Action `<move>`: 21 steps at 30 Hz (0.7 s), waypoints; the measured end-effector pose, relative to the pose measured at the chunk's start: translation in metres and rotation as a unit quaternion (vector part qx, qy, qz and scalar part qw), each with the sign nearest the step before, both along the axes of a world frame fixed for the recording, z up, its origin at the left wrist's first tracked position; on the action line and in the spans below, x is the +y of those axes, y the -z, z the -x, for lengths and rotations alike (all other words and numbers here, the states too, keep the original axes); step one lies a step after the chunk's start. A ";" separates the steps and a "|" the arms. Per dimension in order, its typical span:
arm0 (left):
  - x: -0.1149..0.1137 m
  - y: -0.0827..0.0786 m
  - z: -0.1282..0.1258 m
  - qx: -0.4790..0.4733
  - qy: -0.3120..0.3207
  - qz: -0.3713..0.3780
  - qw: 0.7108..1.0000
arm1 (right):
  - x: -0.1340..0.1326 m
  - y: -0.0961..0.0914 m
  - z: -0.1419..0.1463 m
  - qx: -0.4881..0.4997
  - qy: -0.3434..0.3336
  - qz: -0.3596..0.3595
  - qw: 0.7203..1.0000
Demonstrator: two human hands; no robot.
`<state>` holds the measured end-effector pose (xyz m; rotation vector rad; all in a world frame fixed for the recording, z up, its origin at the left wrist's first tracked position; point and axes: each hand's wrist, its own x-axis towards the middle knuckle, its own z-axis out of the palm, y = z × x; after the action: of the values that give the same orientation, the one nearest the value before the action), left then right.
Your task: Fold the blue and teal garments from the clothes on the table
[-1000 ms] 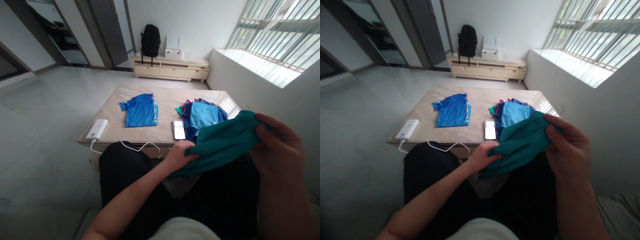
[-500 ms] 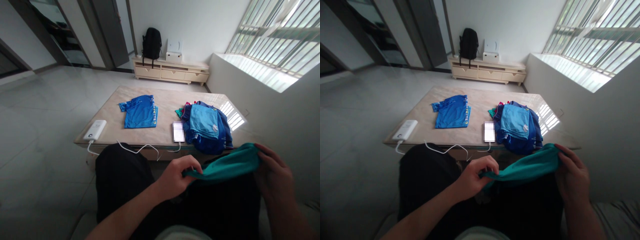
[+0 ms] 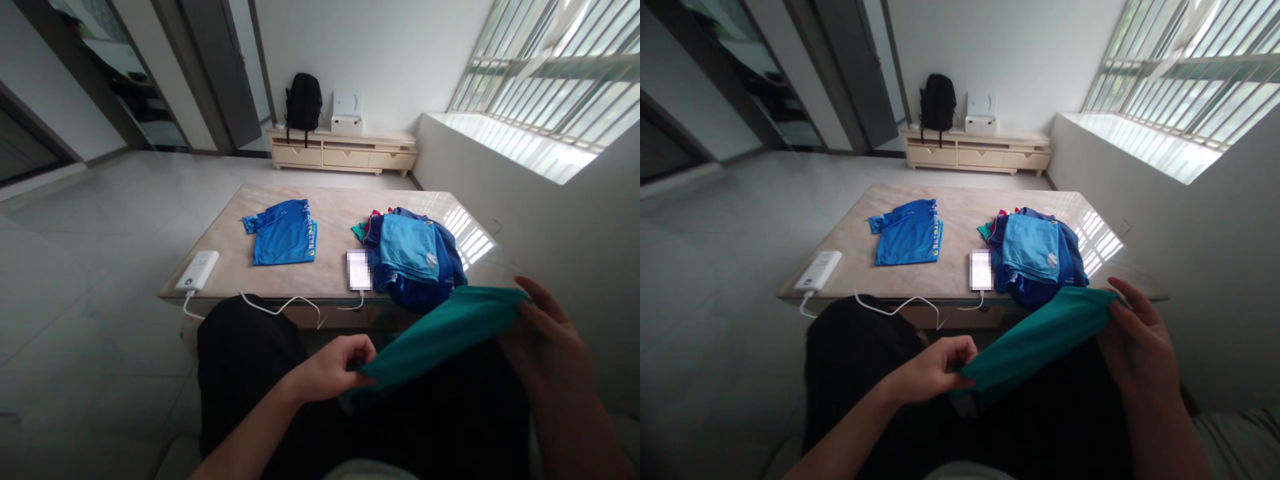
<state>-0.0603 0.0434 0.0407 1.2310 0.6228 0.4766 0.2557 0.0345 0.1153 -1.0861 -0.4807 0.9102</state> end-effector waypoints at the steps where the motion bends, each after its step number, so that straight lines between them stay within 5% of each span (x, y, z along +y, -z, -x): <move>1: -0.001 -0.003 0.002 -0.021 -0.009 0.014 1.000 | 0.001 0.000 -0.001 0.001 0.004 -0.004 1.000; 7: -0.004 -0.018 0.000 -0.061 -0.037 0.064 0.995 | 0.000 0.004 -0.004 0.022 -0.039 0.043 0.998; 17: -0.015 0.018 -0.040 0.071 0.027 0.097 0.992 | -0.019 -0.004 0.025 -0.008 -0.185 0.024 0.982; 21: -0.015 0.018 -0.048 0.027 0.001 0.117 0.993 | -0.028 -0.013 0.040 -0.018 -0.218 0.038 0.975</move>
<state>-0.0119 0.0285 0.0227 1.0235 0.7025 0.3577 0.2157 0.0066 0.1286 -1.0865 -0.7369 1.3039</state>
